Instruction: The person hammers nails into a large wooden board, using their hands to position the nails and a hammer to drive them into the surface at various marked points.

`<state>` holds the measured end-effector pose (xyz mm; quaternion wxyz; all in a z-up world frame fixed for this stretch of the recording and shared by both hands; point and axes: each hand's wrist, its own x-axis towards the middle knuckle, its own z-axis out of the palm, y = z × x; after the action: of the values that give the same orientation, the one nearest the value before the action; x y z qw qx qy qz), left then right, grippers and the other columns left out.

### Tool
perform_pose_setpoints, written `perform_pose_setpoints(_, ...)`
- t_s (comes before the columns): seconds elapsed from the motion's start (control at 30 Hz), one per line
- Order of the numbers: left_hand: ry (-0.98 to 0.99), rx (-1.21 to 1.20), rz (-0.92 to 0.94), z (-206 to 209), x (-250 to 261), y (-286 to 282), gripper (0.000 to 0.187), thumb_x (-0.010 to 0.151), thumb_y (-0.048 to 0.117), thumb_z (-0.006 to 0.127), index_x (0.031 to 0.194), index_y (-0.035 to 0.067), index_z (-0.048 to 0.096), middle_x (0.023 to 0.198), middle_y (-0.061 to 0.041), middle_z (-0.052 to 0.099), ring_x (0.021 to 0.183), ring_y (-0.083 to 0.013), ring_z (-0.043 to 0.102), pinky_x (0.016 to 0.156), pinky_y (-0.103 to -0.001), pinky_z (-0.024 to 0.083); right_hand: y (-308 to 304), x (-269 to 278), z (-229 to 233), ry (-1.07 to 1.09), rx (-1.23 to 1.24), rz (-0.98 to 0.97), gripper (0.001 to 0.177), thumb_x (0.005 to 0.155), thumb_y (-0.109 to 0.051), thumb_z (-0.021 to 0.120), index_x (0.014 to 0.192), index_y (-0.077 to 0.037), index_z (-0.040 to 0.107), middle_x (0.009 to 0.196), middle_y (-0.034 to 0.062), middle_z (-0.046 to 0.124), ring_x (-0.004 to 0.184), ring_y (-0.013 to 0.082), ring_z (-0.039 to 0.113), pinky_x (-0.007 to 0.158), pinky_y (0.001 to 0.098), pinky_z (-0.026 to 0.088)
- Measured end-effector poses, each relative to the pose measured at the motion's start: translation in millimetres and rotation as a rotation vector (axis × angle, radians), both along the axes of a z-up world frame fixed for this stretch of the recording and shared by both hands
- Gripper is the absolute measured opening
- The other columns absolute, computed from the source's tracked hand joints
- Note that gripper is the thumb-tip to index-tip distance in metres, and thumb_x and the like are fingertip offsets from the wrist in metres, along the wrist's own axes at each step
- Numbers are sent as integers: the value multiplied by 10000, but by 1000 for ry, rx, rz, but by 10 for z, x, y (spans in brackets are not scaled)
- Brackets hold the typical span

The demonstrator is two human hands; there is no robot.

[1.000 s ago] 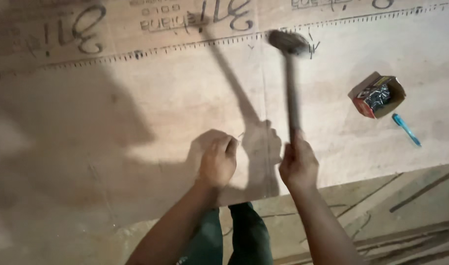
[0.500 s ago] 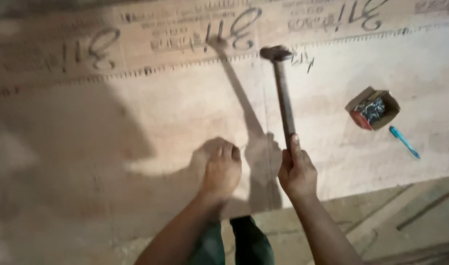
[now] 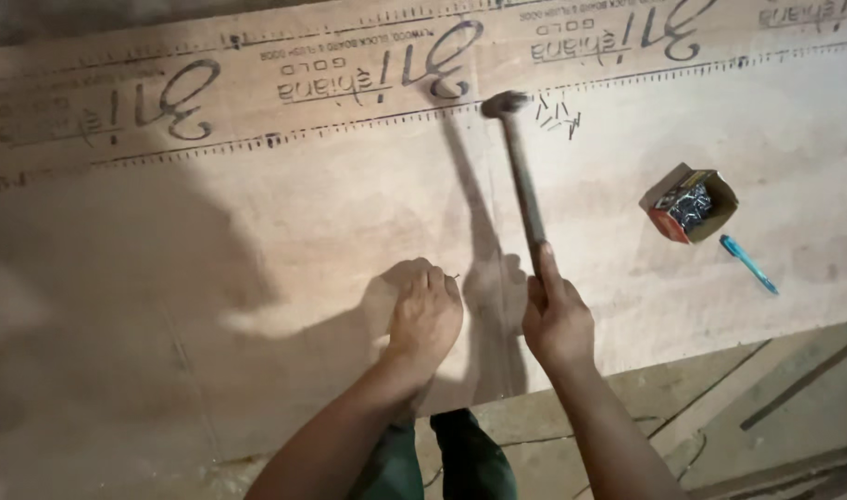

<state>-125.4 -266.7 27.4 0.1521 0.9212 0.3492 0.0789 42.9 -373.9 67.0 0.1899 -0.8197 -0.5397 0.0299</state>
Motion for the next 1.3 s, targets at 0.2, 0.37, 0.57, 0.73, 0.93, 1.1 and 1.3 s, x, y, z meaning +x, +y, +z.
perform_pose_setpoints(0.2,-87,-49,-17,2,-94,-84,187,914,144,631,982,-17,695,982,-148,667,927,-287,658,764,-397,576,27,14,5,-44,-340,-140,586,1007,-150,637,1558,-209,444,769,164,668,608,360,646,554,460,530)
perform_pose_setpoints(0.37,-260,-531,337,-83,-164,-189,167,964,182,636,1018,45,716,1012,-133,697,920,-330,665,793,-448,563,-154,25,23,-116,271,94,587,1126,-45,585,1643,-123,320,865,141,628,699,307,612,606,422,503)
perform_pose_setpoints(0.57,36,-223,135,-164,-73,-271,231,954,148,563,1096,13,687,1075,-166,668,894,-349,657,717,-457,581,-2,87,37,-73,-216,-58,693,931,-34,659,1578,-133,432,730,131,656,614,334,629,542,455,498)
perform_pose_setpoints(0.73,-95,-117,27,-190,-128,-262,241,877,84,576,1064,-40,664,1072,-194,668,990,-334,662,730,-434,602,-212,-10,137,-114,332,31,648,1066,47,594,1625,-103,301,874,144,644,660,276,599,604,393,508)
perform_pose_setpoints(0.93,-347,-114,190,-63,-278,-253,224,925,38,629,1130,-29,685,1013,-193,694,956,-341,686,795,-423,574,134,59,211,78,-386,-177,658,1097,-179,475,1694,-283,218,856,175,656,653,346,656,553,449,578)
perform_pose_setpoints(1.1,-661,-384,346,-69,-289,-170,184,928,60,696,1112,47,696,1060,-153,727,953,-319,722,860,-404,581,-305,290,224,82,-367,-150,644,1042,-264,537,1629,-143,302,812,249,691,682,448,673,592,531,532)
perform_pose_setpoints(1.3,-745,-277,306,-139,30,232,175,948,50,734,1117,97,748,1139,-115,717,1073,-319,672,918,-394,560,-947,363,-154,259,-252,-213,560,997,-267,568,1476,-23,411,887,265,723,765,489,696,624,551,544)
